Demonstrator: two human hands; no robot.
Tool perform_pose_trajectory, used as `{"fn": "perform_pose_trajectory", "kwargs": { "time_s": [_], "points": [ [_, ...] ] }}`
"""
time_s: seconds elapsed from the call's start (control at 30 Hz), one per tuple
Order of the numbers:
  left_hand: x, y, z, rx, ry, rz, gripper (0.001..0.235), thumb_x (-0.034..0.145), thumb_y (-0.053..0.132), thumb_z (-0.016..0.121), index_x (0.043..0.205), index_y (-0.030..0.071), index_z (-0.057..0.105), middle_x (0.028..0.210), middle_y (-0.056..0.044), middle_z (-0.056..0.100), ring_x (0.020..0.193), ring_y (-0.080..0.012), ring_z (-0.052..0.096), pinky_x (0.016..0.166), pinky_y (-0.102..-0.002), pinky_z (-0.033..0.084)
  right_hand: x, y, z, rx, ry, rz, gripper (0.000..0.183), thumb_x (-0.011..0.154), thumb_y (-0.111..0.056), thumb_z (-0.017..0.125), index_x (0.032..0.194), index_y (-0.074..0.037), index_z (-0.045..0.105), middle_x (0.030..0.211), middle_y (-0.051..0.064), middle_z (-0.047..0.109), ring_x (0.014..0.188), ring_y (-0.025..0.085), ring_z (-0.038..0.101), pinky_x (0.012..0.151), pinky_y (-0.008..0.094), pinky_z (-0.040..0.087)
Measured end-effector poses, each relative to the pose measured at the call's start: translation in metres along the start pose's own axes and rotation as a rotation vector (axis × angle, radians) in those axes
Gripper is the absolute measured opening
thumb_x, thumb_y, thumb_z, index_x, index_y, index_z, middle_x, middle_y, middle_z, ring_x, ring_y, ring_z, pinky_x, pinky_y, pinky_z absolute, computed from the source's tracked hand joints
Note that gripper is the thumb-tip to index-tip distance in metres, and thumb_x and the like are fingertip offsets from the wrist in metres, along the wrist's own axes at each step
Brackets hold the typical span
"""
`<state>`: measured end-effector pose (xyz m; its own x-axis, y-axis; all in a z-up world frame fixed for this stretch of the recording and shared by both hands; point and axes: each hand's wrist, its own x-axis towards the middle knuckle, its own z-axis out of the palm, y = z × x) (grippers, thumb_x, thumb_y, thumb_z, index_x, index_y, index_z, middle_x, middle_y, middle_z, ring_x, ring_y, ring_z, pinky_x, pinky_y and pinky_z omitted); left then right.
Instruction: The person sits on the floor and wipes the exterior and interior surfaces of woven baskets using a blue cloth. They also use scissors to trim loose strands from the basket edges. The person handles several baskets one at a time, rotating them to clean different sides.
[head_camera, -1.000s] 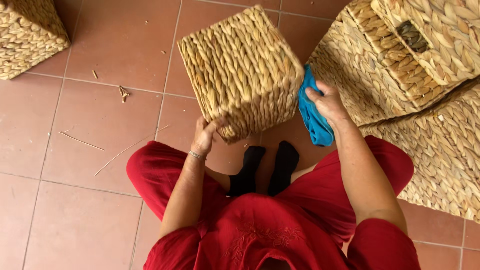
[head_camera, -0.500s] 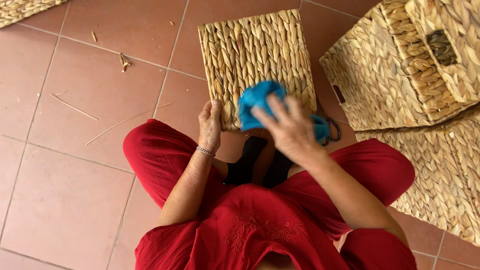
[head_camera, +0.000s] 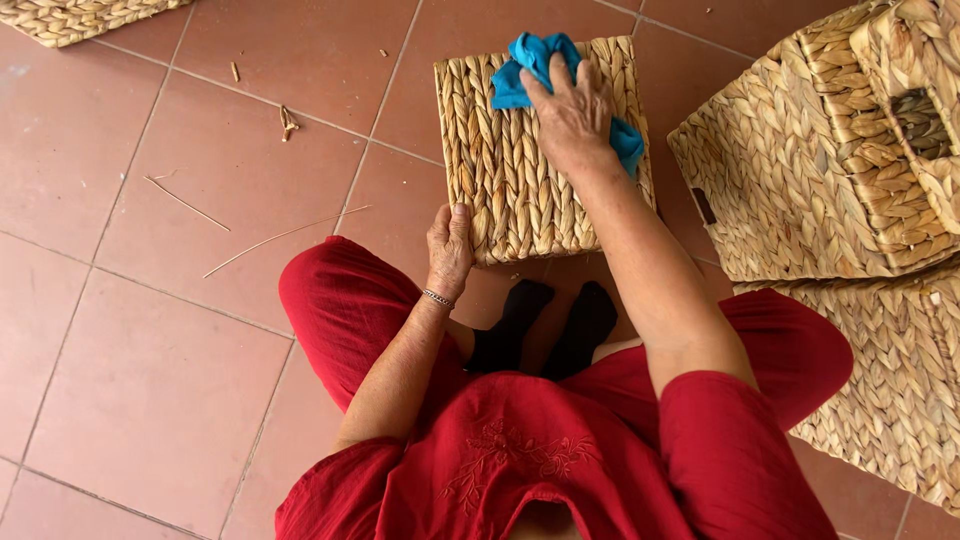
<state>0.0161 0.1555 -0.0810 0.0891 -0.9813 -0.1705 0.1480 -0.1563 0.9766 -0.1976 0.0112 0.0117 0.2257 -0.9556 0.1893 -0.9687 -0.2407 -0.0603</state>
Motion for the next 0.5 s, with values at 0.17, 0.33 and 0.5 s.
{"fn": "perform_pose_trajectory", "kwargs": {
  "time_s": [0.17, 0.33, 0.5],
  "points": [
    [-0.004, 0.004, 0.006, -0.043, 0.020, 0.039, 0.042, 0.108, 0.041, 0.052, 0.116, 0.002, 0.065, 0.100, -0.003, 0.067, 0.093, -0.0085, 0.060, 0.084, -0.025, 0.054, -0.115, -0.032, -0.040, 0.059, -0.043, -0.265, 0.073, 0.084, 0.013, 0.058, 0.150, -0.020, 0.056, 0.141, 0.019, 0.049, 0.116, 0.039, 0.051, 0.084, 0.053, 0.056],
    [-0.010, 0.015, 0.011, -0.208, -0.067, -0.168, 0.047, 0.106, 0.042, 0.052, 0.131, 0.004, 0.061, 0.117, -0.007, 0.071, 0.108, -0.0137, 0.067, 0.093, -0.028, 0.057, -0.208, -0.042, -0.081, 0.062, -0.098, -0.369, 0.076, 0.082, 0.013, 0.063, 0.151, -0.017, 0.053, 0.148, 0.022, 0.046, 0.112, 0.038, 0.053, 0.083, 0.046, 0.059],
    [-0.005, 0.018, 0.007, -0.212, -0.141, -0.186, 0.054, 0.104, 0.043, 0.054, 0.138, 0.002, 0.058, 0.124, -0.012, 0.070, 0.111, -0.0149, 0.068, 0.096, -0.031, 0.059, -0.158, 0.004, -0.063, -0.057, -0.063, -0.221, 0.087, 0.073, 0.019, 0.061, 0.150, -0.022, 0.052, 0.139, 0.017, 0.052, 0.105, 0.036, 0.056, 0.077, 0.046, 0.059]
  ]
}}
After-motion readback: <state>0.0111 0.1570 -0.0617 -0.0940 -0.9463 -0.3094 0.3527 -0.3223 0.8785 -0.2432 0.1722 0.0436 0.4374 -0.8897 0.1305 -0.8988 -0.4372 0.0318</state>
